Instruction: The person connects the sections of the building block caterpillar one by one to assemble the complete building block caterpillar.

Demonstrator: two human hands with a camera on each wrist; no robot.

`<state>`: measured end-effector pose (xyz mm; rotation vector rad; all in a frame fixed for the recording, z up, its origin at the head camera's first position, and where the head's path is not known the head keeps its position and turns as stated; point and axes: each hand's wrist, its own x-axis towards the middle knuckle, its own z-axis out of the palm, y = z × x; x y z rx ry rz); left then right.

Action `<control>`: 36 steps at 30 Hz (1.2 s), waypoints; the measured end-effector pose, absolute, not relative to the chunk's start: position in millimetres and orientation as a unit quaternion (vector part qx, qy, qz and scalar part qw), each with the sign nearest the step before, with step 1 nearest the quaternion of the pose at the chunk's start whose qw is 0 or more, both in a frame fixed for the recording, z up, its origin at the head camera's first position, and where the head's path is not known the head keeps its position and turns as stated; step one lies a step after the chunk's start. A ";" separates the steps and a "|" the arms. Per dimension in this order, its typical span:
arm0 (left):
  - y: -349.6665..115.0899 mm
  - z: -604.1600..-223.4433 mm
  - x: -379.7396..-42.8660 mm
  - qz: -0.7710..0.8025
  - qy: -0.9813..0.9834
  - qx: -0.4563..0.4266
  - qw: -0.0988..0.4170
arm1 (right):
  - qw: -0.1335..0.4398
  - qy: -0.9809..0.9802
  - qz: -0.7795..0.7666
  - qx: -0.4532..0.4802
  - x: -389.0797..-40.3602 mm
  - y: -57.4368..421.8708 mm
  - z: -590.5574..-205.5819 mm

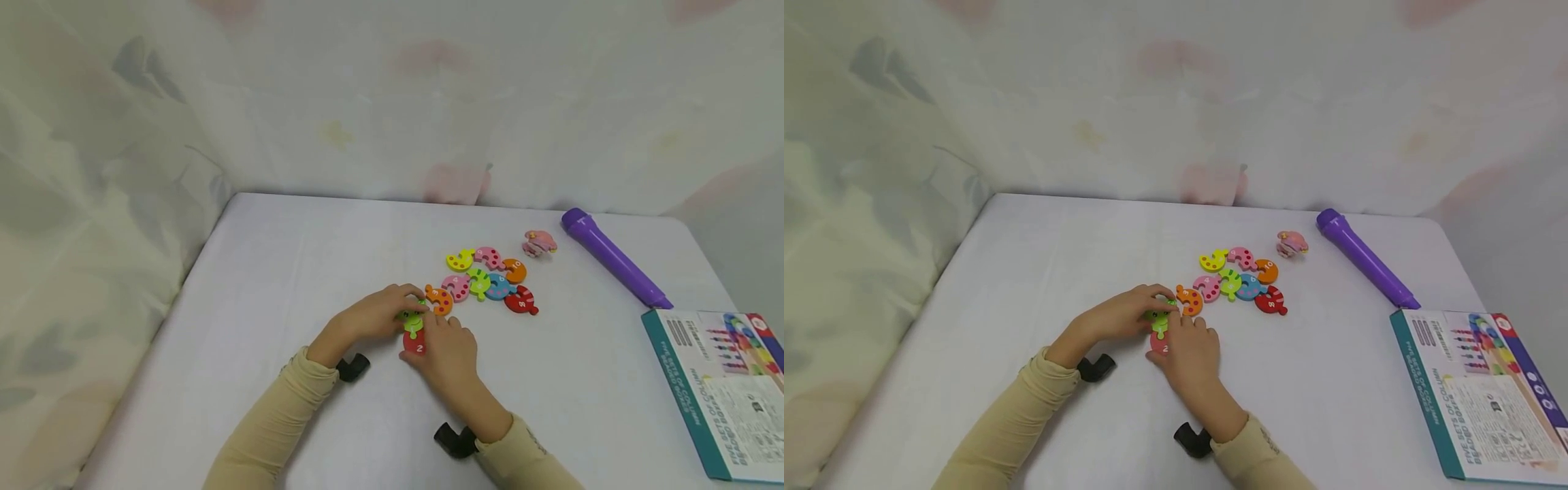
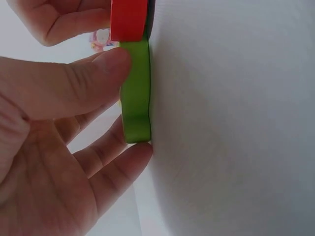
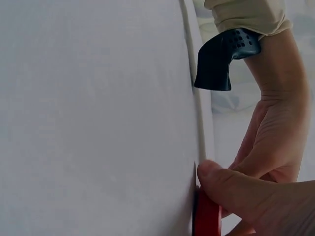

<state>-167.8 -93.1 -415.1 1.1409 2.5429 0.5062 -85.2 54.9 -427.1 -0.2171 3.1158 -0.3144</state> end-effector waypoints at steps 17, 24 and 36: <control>-90.9 -411.9 -166.7 0.179 0.883 0.399 0.171 | 0.037 0.957 -0.137 -0.251 -152.4 113.3 -405.7; -91.7 -410.4 -166.5 0.185 0.878 0.410 0.164 | 0.091 0.945 -0.148 -0.277 -160.8 115.0 -407.9; -94.1 -410.4 -167.3 0.177 0.886 0.397 0.162 | 0.022 0.958 -0.147 -0.247 -148.0 119.5 -406.6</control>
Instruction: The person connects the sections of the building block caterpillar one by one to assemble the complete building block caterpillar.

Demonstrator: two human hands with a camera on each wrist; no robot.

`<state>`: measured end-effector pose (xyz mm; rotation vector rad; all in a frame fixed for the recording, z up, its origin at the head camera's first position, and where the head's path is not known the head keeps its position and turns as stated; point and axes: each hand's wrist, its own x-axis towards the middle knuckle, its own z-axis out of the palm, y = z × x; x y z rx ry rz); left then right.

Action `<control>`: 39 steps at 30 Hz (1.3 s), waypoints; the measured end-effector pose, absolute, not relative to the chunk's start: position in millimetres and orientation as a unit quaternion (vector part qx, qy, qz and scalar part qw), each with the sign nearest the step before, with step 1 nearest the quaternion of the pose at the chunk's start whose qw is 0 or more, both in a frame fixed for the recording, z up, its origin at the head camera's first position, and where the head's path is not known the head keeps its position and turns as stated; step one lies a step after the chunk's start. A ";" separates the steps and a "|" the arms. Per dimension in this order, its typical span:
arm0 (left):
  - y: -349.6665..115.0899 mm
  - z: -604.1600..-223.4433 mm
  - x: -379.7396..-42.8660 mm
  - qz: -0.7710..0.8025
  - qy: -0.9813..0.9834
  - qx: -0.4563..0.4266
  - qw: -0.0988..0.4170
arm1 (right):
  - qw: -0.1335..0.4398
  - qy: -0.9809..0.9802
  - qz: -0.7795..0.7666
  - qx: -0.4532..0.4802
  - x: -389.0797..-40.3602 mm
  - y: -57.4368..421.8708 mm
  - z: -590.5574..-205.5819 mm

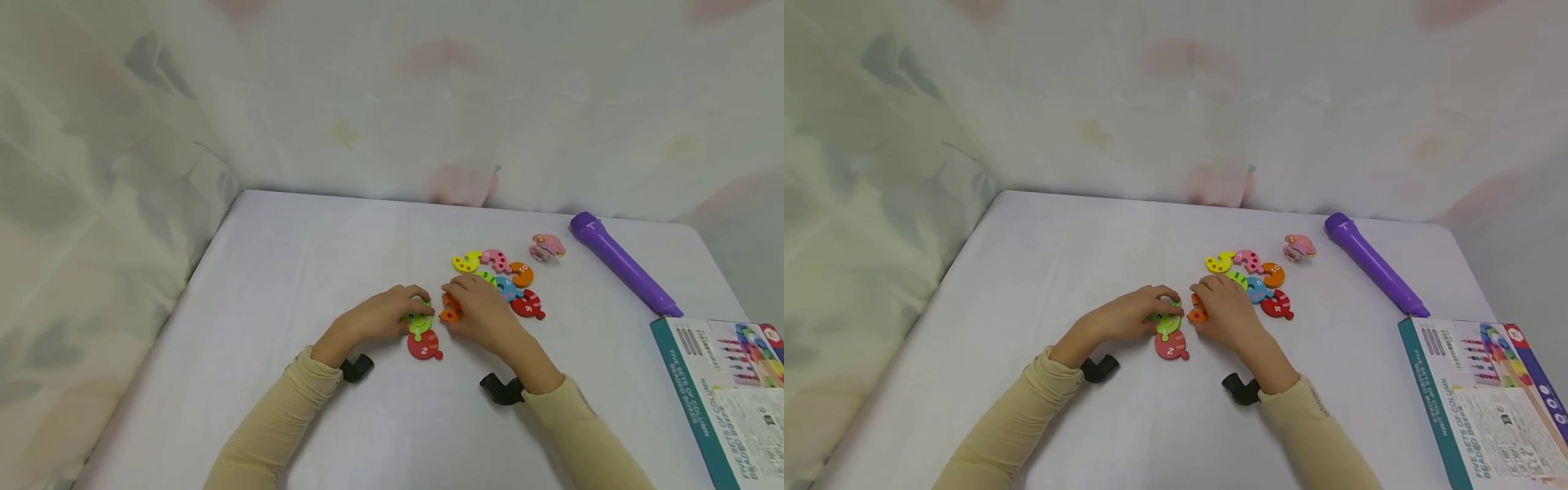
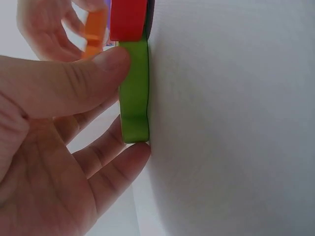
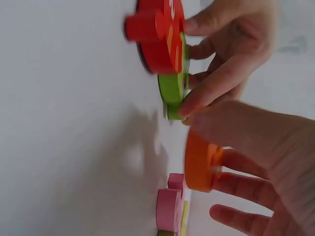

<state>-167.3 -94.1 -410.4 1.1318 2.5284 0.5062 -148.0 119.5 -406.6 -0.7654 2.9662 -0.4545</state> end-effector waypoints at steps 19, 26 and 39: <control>-94.3 -412.0 -168.5 0.174 0.890 0.389 0.162 | 0.088 0.953 -0.242 -0.160 -74.3 105.8 -411.0; -94.3 -412.8 -168.5 0.180 0.889 0.387 0.165 | 0.086 0.955 -0.245 -0.144 -73.9 102.3 -411.1; -94.4 -411.5 -168.8 0.185 0.888 0.387 0.166 | 0.077 0.967 -0.194 -0.148 -76.8 97.6 -414.3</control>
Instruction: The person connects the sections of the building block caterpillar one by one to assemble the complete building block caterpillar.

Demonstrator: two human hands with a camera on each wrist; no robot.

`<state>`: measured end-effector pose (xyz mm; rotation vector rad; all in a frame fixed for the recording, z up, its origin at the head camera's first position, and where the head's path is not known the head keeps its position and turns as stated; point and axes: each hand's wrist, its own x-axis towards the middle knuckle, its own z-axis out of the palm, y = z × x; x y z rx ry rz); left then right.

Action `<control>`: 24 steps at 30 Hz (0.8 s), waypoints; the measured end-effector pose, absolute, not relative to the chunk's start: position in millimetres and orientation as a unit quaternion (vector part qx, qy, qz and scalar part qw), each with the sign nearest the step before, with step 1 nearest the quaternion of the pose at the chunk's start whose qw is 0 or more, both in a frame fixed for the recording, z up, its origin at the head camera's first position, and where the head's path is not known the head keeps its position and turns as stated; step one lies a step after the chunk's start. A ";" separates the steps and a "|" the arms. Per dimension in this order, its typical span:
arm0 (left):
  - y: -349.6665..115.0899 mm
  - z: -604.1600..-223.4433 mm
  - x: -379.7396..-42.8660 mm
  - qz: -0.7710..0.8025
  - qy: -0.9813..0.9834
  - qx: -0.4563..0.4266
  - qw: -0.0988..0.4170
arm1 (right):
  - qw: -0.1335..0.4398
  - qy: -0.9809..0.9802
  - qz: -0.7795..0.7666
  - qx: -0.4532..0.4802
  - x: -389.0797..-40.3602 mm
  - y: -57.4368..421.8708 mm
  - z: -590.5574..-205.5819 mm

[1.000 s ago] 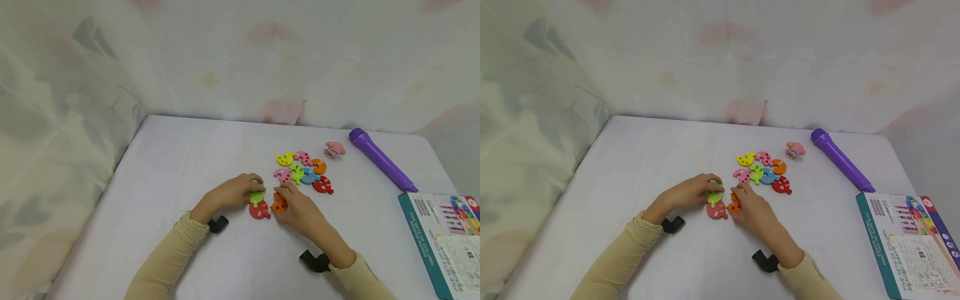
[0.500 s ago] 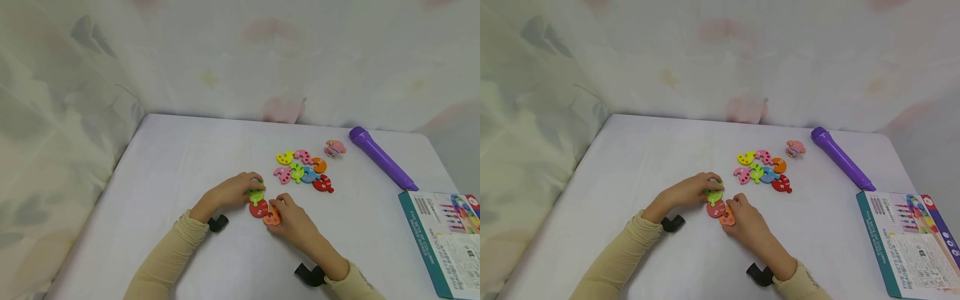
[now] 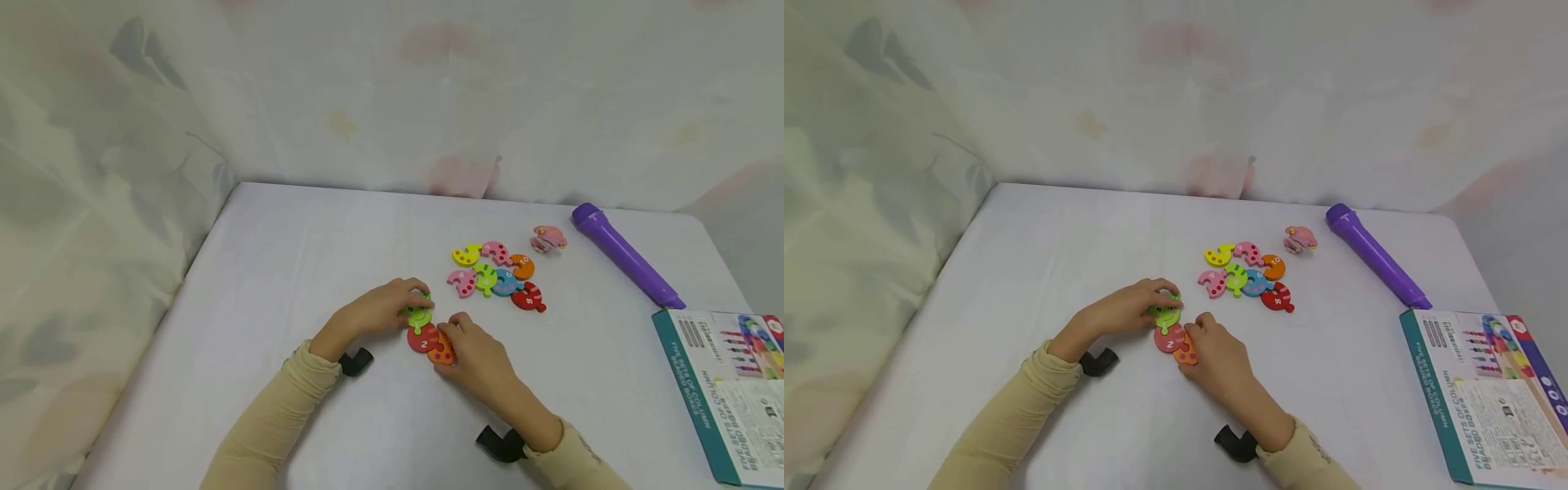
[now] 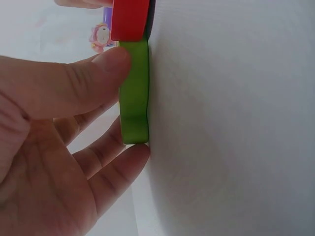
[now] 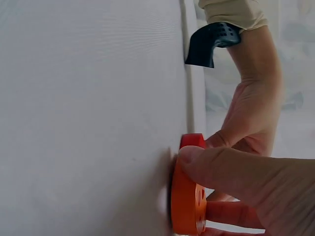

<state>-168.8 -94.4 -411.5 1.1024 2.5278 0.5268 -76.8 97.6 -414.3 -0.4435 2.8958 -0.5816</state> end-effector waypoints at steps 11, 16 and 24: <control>-92.6 -408.7 -170.7 0.184 0.888 0.387 0.168 | 0.064 0.972 -0.166 -0.156 -87.9 110.7 -405.7; -91.9 -408.0 -171.2 0.188 0.886 0.386 0.176 | 0.033 0.973 -0.188 -0.130 -98.2 128.8 -397.8; -93.9 -409.5 -170.1 0.188 0.885 0.383 0.186 | -0.011 0.969 -0.210 -0.129 -120.7 146.6 -392.3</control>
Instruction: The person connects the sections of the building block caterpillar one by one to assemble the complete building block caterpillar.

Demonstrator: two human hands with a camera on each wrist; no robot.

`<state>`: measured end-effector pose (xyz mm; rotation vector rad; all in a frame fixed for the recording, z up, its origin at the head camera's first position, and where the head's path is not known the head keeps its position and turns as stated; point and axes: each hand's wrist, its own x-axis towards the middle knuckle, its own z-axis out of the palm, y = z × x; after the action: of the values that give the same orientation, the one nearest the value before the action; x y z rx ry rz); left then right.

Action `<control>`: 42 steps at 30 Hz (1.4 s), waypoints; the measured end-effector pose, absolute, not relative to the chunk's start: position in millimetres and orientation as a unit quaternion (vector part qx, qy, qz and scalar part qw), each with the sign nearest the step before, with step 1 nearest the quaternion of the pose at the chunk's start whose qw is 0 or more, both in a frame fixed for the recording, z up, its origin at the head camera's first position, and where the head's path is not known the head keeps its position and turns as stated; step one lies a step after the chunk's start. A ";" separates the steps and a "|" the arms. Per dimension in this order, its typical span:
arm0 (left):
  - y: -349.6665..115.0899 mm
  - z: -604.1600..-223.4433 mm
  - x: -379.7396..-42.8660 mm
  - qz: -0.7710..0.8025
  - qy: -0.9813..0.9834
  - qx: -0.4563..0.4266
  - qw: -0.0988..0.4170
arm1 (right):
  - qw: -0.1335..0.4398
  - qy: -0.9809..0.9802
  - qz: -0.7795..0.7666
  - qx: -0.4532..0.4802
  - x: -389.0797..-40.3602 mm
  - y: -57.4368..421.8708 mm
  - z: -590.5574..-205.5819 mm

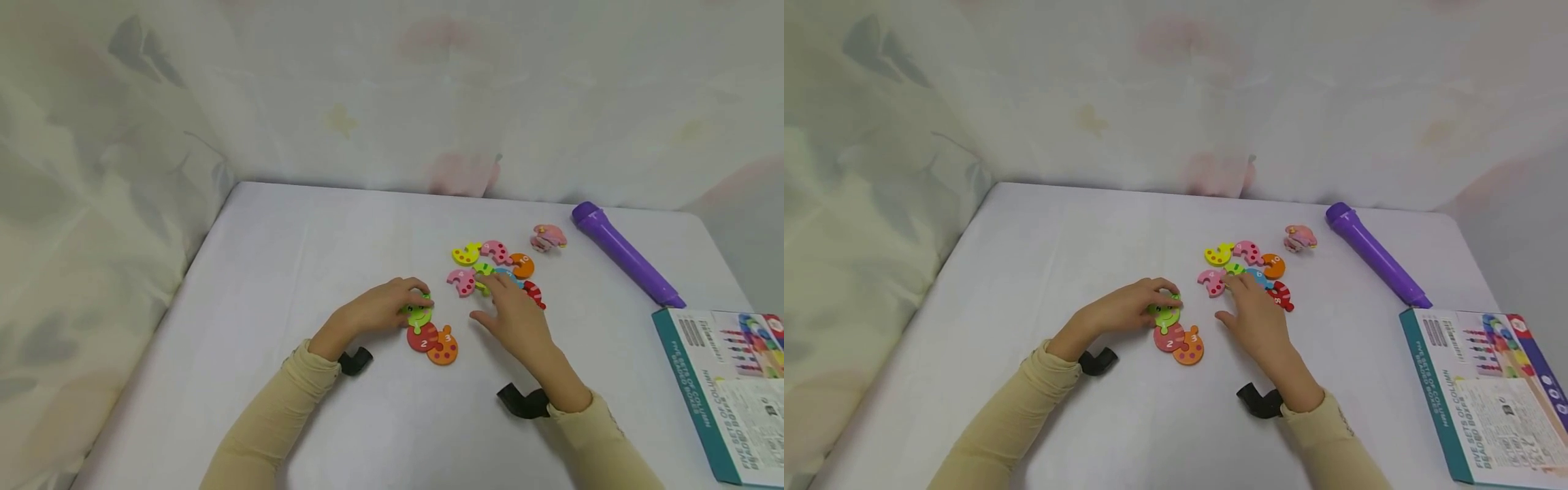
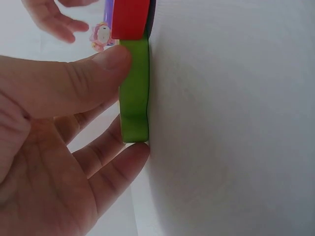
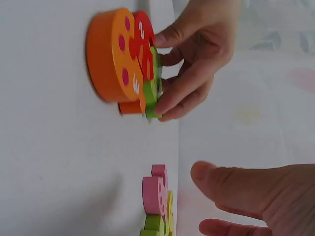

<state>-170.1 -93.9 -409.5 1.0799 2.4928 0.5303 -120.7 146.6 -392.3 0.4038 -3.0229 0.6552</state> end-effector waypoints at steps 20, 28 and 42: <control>-93.4 -412.1 -167.0 0.186 0.884 0.390 0.176 | -0.043 -0.963 0.093 0.249 -177.9 135.9 -406.3; -93.6 -409.6 -167.3 0.191 0.884 0.390 0.175 | -0.054 -0.949 0.115 0.288 -166.8 133.5 -400.9; -94.7 -406.5 -168.4 0.190 0.883 0.392 0.174 | -0.038 -0.909 0.153 0.385 -128.9 135.5 -405.8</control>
<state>-168.4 -94.7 -406.5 1.1099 2.5036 0.5396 -128.9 135.5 -405.8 1.2387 -2.9274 0.4937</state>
